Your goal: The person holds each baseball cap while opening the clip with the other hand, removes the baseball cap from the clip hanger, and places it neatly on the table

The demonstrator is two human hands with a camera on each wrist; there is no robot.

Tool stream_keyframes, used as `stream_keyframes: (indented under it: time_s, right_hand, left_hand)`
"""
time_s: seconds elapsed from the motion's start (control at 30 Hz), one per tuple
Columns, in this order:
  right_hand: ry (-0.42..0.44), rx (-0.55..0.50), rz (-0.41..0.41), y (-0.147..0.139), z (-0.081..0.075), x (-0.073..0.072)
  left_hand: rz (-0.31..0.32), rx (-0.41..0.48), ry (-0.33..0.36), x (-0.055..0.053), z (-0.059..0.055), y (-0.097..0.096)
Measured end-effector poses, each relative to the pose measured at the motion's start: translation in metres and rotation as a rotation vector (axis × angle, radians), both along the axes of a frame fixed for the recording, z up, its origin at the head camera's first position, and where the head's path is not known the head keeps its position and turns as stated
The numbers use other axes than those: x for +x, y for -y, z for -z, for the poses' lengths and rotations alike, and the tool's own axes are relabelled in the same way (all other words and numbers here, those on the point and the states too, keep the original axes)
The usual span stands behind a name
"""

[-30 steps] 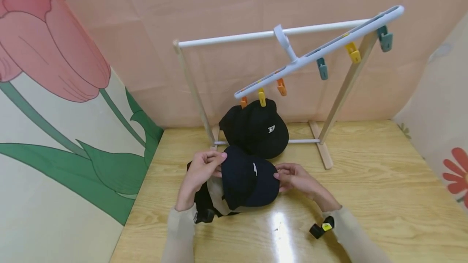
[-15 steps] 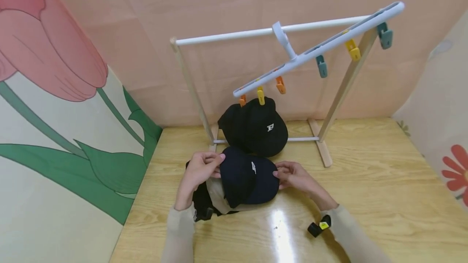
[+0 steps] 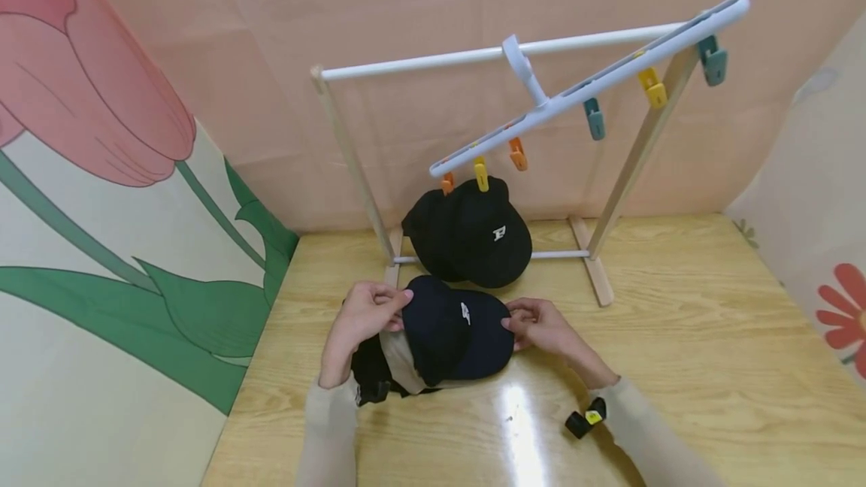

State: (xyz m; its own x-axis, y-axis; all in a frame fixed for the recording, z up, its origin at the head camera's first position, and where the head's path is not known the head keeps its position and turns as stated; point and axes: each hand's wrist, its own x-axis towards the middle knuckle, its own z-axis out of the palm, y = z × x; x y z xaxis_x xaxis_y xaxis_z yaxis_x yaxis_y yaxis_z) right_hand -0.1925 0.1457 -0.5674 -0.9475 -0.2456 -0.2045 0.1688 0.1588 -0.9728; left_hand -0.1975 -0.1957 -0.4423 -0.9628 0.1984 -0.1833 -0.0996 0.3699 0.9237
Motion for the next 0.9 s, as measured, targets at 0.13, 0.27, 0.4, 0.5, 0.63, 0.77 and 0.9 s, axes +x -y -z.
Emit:
stream_keyframes:
  time_s: [0.13, 0.27, 0.4, 0.5, 0.63, 0.77, 0.9]
  right_hand:
    - [0.003, 0.007, 0.002, 0.0007, -0.0016, -0.0001]
    - [0.008, 0.021, 0.007, 0.0013, -0.002, 0.0008]
    - [0.012, 0.039, 0.016, 0.0021, -0.0006, 0.0015]
    - [0.016, 0.057, 0.023, 0.003, 0.0009, 0.0021]
    - [0.015, 0.087, 0.041, 0.0042, 0.0032, 0.0027]
    - [0.003, 0.128, 0.057, 0.0054, 0.0031, 0.0036]
    - [-0.007, 0.179, 0.066, 0.0059, 0.0009, 0.0051]
  left_hand:
    - [0.029, -0.024, -0.009, -0.0004, 0.0021, 0.0015]
    - [0.054, -0.05, -0.013, -0.0004, 0.0036, 0.0024]
    - [0.043, -0.087, -0.016, 0.0004, 0.0027, 0.0018]
    - [0.034, -0.111, -0.014, 0.0013, 0.0018, 0.0009]
    - [0.026, -0.139, -0.014, 0.0019, 0.002, -0.0004]
    - [0.022, -0.163, -0.007, 0.0019, 0.0029, -0.0015]
    - [0.019, -0.186, 0.013, 0.0014, 0.0045, -0.0016]
